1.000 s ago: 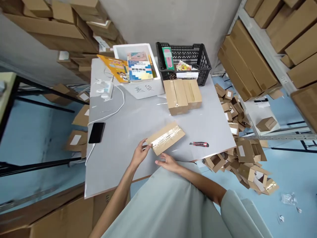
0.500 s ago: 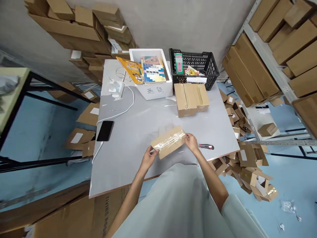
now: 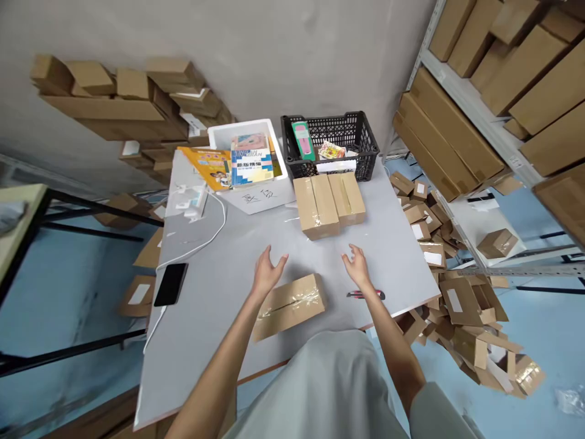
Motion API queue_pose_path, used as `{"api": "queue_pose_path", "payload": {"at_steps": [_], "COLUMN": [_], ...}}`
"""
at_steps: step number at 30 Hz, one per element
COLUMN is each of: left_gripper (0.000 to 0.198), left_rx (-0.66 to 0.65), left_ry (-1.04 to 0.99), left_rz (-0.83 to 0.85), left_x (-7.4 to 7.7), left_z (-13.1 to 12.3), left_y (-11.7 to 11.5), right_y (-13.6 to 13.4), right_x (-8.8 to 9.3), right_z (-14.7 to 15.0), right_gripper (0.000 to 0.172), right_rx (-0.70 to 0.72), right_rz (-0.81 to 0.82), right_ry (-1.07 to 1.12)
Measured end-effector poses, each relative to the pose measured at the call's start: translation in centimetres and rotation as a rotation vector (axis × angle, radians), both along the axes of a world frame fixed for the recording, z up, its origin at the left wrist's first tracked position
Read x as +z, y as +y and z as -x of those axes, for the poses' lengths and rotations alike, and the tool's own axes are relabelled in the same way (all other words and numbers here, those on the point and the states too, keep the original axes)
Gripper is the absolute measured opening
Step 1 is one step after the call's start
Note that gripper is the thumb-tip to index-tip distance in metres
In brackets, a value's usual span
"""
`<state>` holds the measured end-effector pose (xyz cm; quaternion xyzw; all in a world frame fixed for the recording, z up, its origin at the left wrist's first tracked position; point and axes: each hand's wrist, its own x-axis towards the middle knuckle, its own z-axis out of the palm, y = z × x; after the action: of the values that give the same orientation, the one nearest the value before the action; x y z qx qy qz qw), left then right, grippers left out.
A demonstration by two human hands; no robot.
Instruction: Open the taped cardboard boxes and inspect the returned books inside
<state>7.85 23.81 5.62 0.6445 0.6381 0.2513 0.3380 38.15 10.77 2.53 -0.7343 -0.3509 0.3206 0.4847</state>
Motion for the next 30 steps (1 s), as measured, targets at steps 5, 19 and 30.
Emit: {"api": "queue_pose_path", "payload": {"at_steps": [5, 19, 30], "left_gripper": [0.092, 0.096, 0.083], "left_rx": [0.01, -0.137, -0.119], "left_ry": [-0.186, -0.335, -0.302], "left_rz": [0.239, 0.329, 0.201], "left_x": [1.0, -1.3, -1.5], "left_z": [-8.3, -16.7, -24.8], "left_y": [7.5, 6.7, 6.6], "right_y": [10.3, 11.7, 11.4], "right_x": [0.3, -5.9, -3.6], "right_z": [-8.0, -16.1, -20.9], "right_gripper": [0.075, 0.096, 0.091], "right_rx": [-0.119, -0.144, -0.172], "right_rz": [-0.008, -0.025, 0.019], "right_ry": [-0.082, 0.038, 0.059]}}
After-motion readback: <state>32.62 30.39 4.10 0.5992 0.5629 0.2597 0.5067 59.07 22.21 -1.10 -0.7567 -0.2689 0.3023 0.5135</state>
